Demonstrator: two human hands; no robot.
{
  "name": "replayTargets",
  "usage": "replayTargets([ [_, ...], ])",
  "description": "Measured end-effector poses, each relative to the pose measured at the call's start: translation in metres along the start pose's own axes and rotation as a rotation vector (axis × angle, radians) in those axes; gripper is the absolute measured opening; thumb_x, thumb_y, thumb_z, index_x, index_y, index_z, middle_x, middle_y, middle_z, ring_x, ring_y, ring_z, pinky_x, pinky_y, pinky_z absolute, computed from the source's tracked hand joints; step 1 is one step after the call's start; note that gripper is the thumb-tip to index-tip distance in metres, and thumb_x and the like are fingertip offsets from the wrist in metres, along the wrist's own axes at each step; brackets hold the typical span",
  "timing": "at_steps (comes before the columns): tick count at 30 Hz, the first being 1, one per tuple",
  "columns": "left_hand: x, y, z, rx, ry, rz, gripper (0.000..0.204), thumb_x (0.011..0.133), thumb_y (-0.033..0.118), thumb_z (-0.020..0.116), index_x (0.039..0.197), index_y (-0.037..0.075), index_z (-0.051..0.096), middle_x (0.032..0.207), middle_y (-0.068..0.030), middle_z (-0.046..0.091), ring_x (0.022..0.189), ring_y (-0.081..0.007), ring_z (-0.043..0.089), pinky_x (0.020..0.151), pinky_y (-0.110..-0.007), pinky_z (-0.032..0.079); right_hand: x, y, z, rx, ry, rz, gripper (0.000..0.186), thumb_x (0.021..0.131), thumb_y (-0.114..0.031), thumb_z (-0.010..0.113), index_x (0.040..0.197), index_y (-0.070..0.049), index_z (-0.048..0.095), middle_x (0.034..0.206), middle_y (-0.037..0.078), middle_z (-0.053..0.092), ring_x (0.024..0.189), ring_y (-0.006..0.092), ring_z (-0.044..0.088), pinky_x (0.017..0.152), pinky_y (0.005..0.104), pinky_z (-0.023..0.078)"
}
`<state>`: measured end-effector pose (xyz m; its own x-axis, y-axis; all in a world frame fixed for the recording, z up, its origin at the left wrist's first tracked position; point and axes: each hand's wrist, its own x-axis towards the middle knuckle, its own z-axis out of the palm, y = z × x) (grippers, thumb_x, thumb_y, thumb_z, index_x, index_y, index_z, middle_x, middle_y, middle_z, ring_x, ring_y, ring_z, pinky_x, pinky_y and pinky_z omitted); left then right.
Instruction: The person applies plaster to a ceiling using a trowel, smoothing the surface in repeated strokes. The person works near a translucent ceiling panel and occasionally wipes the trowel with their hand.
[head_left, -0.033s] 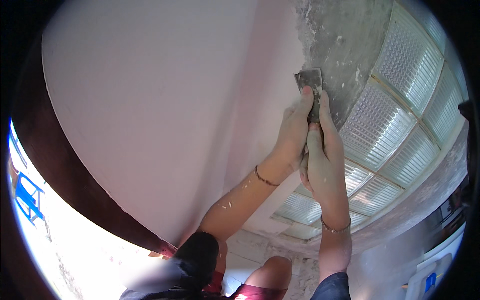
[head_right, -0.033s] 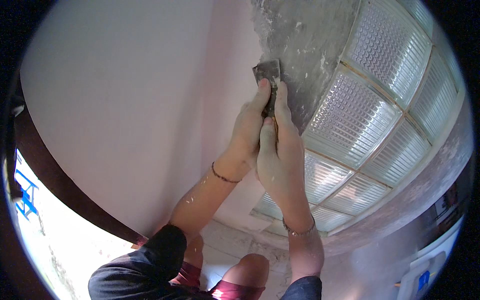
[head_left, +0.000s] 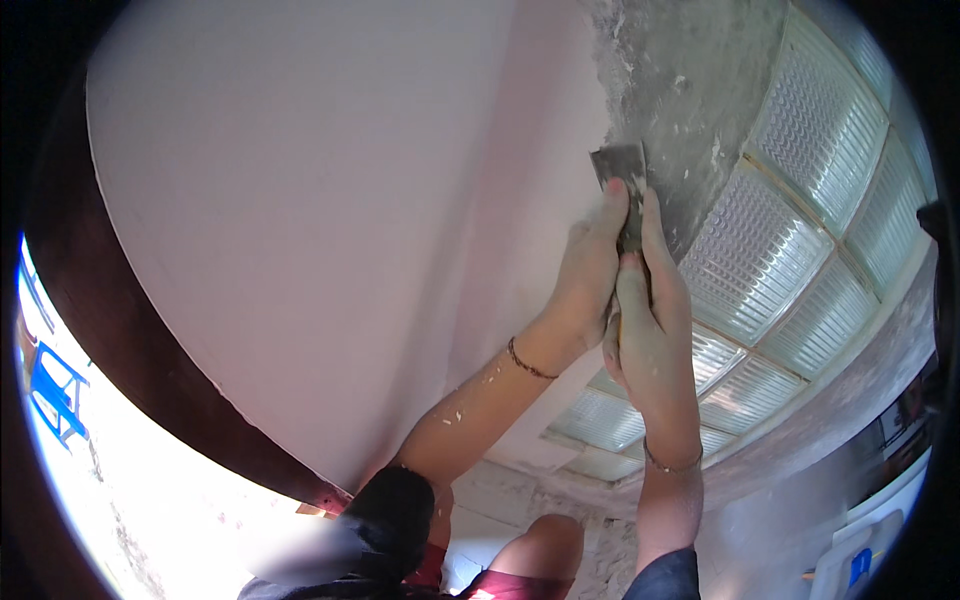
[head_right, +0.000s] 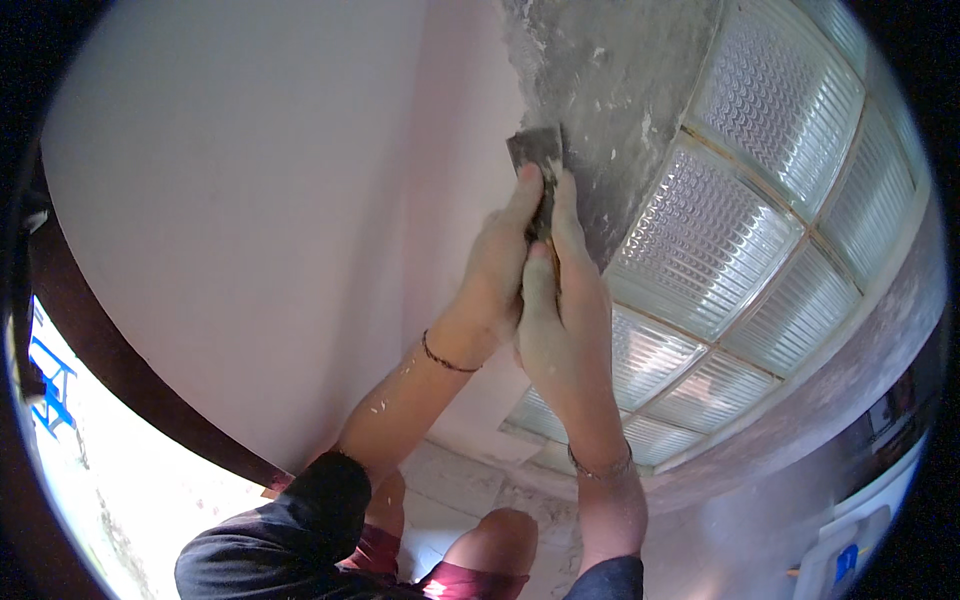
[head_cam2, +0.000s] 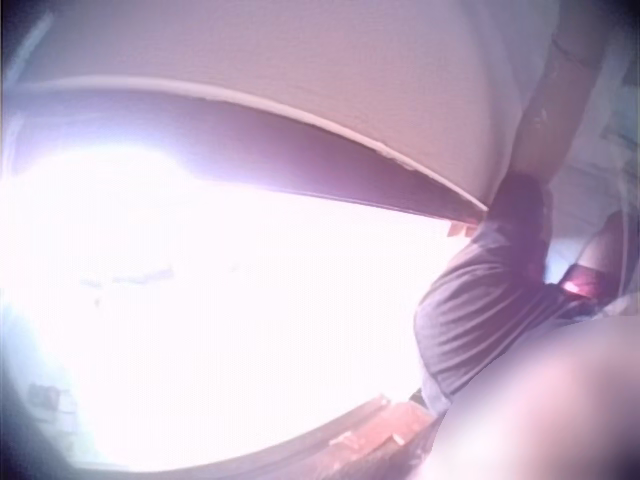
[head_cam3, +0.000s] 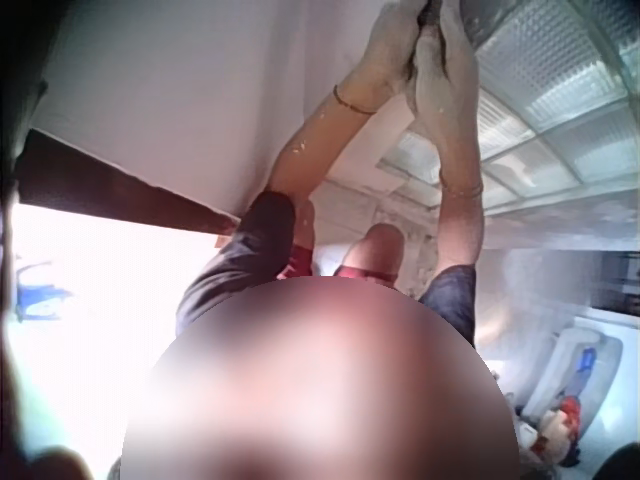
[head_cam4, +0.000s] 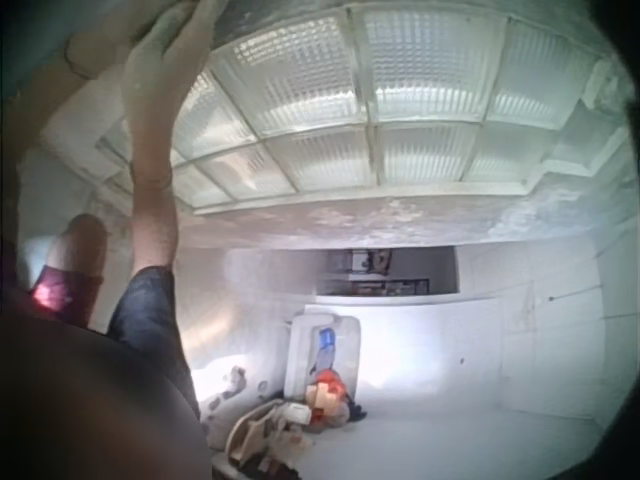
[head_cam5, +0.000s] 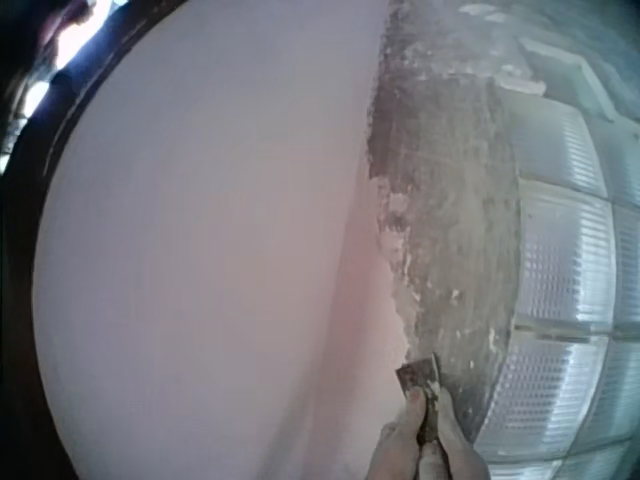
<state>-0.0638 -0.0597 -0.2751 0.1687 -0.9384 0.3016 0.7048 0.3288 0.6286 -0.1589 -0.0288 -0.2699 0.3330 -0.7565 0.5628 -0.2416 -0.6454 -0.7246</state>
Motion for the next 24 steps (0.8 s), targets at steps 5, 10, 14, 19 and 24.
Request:
replayTargets([
  [5,0.002,0.006,0.001,0.117,-0.020,0.007,0.047,0.107,0.051,0.050,0.093,0.008,0.062,0.082,-0.0001,0.058,0.073,-0.0074,0.054,0.064,-0.026,0.047,0.003,-0.002,0.002,0.092,0.020,0.016,0.053,0.108,-0.010,0.035,0.160,-0.003,0.028,0.142,0.025,0.048,0.126,0.0344,0.050,0.102,0.0392,0.041],
  [10,0.005,0.013,0.000,-0.001,-0.022,-0.059,0.048,0.107,0.051,0.052,0.094,0.006,0.063,0.082,-0.0017,0.059,0.072,-0.0079,0.055,0.061,-0.026,0.048,0.008,-0.004,0.007,0.144,0.018,0.011,0.053,0.108,-0.010,0.035,0.161,-0.004,0.028,0.133,0.022,0.048,0.115,0.0304,0.048,0.093,0.0369,0.039],
  [14,0.004,0.015,0.001,0.136,-0.041,0.003,0.048,0.107,0.051,0.051,0.094,0.006,0.065,0.078,-0.0005,0.059,0.067,-0.0077,0.053,0.060,-0.028,0.047,0.009,-0.006,0.009,0.128,0.031,0.005,0.053,0.109,-0.010,0.035,0.161,-0.005,0.029,0.125,0.019,0.048,0.106,0.0272,0.046,0.086,0.0350,0.038],
  [19,0.007,0.014,0.002,0.071,-0.013,-0.007,0.049,0.108,0.050,0.049,0.085,0.008,0.060,0.074,0.0006,0.055,0.066,-0.0073,0.052,0.059,-0.028,0.046,0.006,-0.009,0.006,0.172,0.018,0.014,0.053,0.109,-0.010,0.035,0.161,-0.006,0.029,0.116,0.015,0.048,0.094,0.0232,0.043,0.076,0.0327,0.036],
  [24,0.011,0.008,0.000,0.073,-0.009,0.014,0.047,0.108,0.048,0.049,0.088,0.008,0.062,0.075,-0.0006,0.058,0.065,-0.0091,0.052,0.059,-0.029,0.045,0.005,-0.007,0.007,0.184,0.018,0.021,0.052,0.109,-0.010,0.035,0.161,-0.007,0.029,0.106,0.012,0.048,0.083,0.0192,0.041,0.067,0.0303,0.034],
])
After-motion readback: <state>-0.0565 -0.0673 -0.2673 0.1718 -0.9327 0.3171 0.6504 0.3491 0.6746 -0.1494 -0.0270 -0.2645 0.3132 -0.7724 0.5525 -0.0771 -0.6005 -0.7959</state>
